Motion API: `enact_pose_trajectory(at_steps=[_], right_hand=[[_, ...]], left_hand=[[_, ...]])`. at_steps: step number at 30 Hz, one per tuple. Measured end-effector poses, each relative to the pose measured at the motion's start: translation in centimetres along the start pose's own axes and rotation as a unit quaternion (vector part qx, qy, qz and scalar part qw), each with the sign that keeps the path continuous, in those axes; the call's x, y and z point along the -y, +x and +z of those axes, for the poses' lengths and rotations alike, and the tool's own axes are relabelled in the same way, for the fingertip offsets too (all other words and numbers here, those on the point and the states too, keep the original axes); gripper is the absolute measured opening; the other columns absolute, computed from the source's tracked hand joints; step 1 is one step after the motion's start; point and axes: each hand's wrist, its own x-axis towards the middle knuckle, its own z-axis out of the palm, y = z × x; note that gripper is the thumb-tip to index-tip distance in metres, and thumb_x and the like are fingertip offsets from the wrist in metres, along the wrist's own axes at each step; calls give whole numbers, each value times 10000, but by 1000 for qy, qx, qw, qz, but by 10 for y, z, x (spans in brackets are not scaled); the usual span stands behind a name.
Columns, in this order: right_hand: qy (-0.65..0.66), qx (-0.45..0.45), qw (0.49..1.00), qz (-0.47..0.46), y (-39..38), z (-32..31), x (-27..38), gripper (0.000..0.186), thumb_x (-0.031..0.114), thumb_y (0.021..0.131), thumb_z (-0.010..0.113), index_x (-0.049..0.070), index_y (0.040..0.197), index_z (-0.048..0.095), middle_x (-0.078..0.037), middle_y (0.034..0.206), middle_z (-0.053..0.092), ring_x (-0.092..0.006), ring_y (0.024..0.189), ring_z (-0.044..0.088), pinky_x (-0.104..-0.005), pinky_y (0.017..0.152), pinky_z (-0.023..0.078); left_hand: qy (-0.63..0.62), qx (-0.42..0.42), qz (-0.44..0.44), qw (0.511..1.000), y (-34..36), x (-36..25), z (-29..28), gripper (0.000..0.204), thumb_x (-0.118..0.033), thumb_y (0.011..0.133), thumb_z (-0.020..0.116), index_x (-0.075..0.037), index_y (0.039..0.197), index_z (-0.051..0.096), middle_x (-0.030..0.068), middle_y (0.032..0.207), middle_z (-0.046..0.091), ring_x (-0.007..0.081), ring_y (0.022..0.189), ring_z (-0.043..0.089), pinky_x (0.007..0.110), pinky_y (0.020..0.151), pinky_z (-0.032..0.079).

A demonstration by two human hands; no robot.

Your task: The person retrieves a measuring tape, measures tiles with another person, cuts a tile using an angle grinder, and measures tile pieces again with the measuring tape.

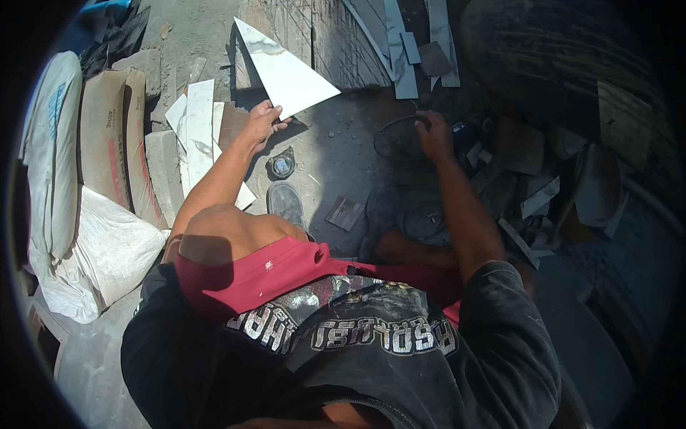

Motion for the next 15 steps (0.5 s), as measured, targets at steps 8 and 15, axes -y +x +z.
enact_pose_trajectory(at_steps=[8,15], right_hand=[[230,32,973,23,34,5,84,268,168,865,667,27,1092,649,-114,1009,663,-203,931,633,-322,800,487],[151,54,987,28,32,-42,38,275,182,869,663,30,1097,642,-126,1010,669,-209,925,638,-321,797,487]], left_hand=[[-83,93,8,992,-19,-56,18,231,-136,966,520,16,1137,483,146,1047,614,185,845,663,256,692,577],[45,124,8,991,10,-64,24,295,-170,961,532,5,1191,468,131,1103,608,183,911,662,236,707,572]])
